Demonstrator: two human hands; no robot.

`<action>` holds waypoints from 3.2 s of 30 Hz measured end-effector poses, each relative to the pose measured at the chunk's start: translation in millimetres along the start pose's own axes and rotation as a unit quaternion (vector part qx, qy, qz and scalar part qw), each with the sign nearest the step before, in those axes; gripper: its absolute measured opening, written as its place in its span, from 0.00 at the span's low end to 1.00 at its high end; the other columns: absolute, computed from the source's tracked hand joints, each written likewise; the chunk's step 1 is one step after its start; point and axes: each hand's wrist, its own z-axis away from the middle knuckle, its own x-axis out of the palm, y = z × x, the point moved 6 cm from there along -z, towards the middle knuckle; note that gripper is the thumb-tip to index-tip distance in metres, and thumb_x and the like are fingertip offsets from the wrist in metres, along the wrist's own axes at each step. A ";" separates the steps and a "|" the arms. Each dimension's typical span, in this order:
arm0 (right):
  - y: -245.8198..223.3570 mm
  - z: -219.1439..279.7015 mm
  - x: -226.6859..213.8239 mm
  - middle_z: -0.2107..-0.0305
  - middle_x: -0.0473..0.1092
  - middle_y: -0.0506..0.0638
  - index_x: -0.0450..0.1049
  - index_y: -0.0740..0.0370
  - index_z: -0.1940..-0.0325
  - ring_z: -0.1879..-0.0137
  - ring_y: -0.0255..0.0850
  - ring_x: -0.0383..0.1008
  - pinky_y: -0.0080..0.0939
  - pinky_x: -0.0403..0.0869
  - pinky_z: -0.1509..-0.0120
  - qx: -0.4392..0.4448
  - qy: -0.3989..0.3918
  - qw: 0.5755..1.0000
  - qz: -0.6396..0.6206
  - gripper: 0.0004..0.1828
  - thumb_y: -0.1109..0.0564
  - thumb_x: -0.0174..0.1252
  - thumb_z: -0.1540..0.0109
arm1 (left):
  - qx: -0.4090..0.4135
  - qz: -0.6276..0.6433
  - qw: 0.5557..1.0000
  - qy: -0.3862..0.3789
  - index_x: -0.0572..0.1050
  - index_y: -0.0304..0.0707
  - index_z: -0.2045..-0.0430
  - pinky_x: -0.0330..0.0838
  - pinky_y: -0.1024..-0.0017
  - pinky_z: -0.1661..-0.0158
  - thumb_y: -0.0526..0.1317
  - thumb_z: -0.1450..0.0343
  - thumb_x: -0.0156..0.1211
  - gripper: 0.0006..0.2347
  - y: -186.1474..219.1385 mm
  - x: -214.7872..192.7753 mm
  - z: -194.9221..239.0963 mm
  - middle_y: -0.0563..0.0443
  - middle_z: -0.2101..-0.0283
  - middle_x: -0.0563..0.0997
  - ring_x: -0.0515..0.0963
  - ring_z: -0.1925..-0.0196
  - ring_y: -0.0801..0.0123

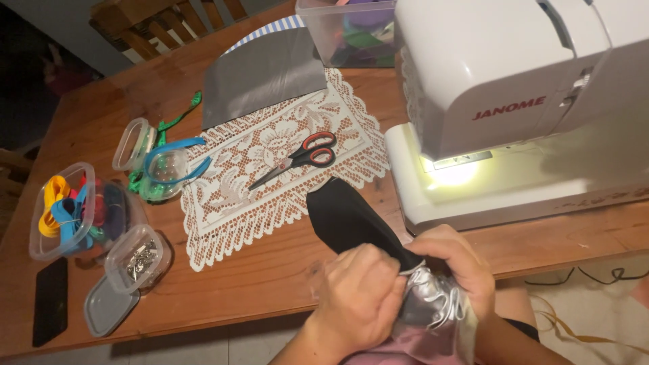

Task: Trimming excess fabric with scissors and turning the sewn piece inside out to reveal the finished side.

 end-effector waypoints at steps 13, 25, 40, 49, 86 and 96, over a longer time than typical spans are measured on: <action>8.7 -2.8 -19.3 0.73 0.73 0.51 0.73 0.62 0.69 0.65 0.39 0.77 0.34 0.74 0.56 -0.058 -0.155 0.984 -0.059 0.17 0.44 0.60 0.41 | -0.028 0.143 0.989 -0.037 0.76 0.38 0.64 0.69 0.62 0.55 0.37 0.25 0.60 0.03 -5.4 -37.9 -14.7 0.51 0.63 0.81 0.80 0.64 0.59; -8.4 1.7 -15.7 0.71 0.72 0.50 0.79 0.62 0.61 0.67 0.40 0.73 0.37 0.72 0.58 -0.182 -0.168 0.965 0.082 0.17 0.45 0.59 0.41 | -0.101 0.151 0.983 -0.025 0.78 0.41 0.64 0.66 0.67 0.56 0.39 0.25 0.59 0.04 -6.9 -39.7 -9.4 0.54 0.68 0.82 0.82 0.67 0.65; 9.8 -11.5 -11.9 0.68 0.74 0.45 0.78 0.56 0.61 0.62 0.37 0.76 0.34 0.72 0.55 -0.132 -0.309 0.941 0.037 0.15 0.50 0.46 0.32 | -0.135 0.147 0.980 0.017 0.75 0.41 0.69 0.65 0.67 0.56 0.40 0.23 0.54 0.06 -7.9 -32.7 -9.0 0.55 0.69 0.82 0.80 0.68 0.64; -2.0 2.6 -21.1 0.71 0.74 0.55 0.79 0.61 0.65 0.67 0.43 0.77 0.40 0.75 0.56 -0.178 -0.143 0.969 0.090 0.12 0.53 0.53 0.38 | -0.113 0.102 0.987 0.055 0.73 0.39 0.69 0.66 0.65 0.55 0.36 0.24 0.54 0.04 -5.3 -38.3 -12.2 0.53 0.69 0.80 0.78 0.69 0.62; 39.9 19.6 8.9 0.66 0.67 0.51 0.71 0.62 0.59 0.60 0.36 0.69 0.32 0.68 0.54 0.020 -0.023 0.993 -0.113 0.18 0.45 0.61 0.41 | -0.076 0.074 0.988 0.115 0.73 0.28 0.66 0.75 0.62 0.63 0.31 0.27 0.54 0.03 11.3 -13.7 6.1 0.41 0.65 0.77 0.78 0.67 0.52; 2.5 3.0 6.0 0.68 0.71 0.54 0.76 0.65 0.64 0.61 0.41 0.71 0.34 0.66 0.54 -0.052 0.046 0.994 0.089 0.33 0.31 0.56 0.49 | -0.113 0.131 0.974 0.149 0.75 0.28 0.66 0.76 0.66 0.63 0.31 0.26 0.58 0.03 0.9 -13.0 14.6 0.40 0.67 0.78 0.80 0.67 0.56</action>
